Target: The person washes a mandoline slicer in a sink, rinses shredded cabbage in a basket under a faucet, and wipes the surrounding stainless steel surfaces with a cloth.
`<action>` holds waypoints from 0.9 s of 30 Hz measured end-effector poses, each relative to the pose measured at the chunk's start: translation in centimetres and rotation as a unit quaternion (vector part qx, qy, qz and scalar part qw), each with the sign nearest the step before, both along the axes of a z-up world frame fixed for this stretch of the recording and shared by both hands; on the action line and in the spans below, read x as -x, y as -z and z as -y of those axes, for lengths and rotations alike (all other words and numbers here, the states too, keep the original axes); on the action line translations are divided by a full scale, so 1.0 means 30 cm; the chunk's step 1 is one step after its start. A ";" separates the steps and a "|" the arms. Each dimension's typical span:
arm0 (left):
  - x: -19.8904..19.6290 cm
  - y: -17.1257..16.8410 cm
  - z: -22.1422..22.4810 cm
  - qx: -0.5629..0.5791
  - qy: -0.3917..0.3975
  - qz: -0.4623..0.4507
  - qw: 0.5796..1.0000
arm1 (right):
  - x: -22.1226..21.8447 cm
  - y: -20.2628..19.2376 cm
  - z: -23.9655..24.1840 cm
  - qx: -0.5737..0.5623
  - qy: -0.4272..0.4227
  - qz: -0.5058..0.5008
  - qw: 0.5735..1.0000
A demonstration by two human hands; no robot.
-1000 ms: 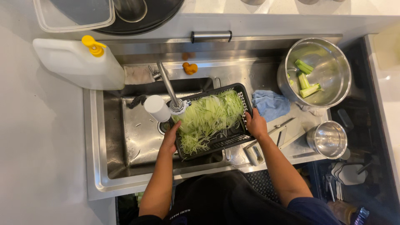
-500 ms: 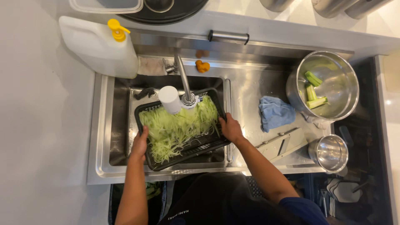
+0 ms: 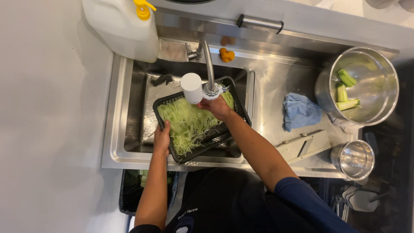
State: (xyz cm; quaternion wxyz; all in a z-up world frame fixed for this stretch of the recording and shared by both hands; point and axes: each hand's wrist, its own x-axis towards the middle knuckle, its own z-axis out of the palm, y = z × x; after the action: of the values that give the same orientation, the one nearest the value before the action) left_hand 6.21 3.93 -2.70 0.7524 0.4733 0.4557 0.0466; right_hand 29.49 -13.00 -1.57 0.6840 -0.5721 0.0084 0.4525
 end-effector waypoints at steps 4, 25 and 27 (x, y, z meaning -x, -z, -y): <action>-0.003 0.005 -0.012 0.030 -0.006 0.028 0.999 | -0.021 -0.060 0.007 0.044 0.004 0.022 0.999; 0.085 -0.034 -0.093 0.062 -0.055 0.051 0.995 | -0.082 -0.074 0.032 0.040 -0.022 0.026 0.999; 0.145 -0.046 -0.089 0.075 -0.082 0.039 0.993 | -0.058 -0.079 0.054 0.023 -0.024 0.053 0.998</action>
State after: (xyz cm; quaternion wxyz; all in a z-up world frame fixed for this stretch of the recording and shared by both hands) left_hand 1.86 6.60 -1.32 0.7966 0.3744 0.4655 0.0927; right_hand 31.22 -14.63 0.82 0.6591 -0.6108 -0.0309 0.4378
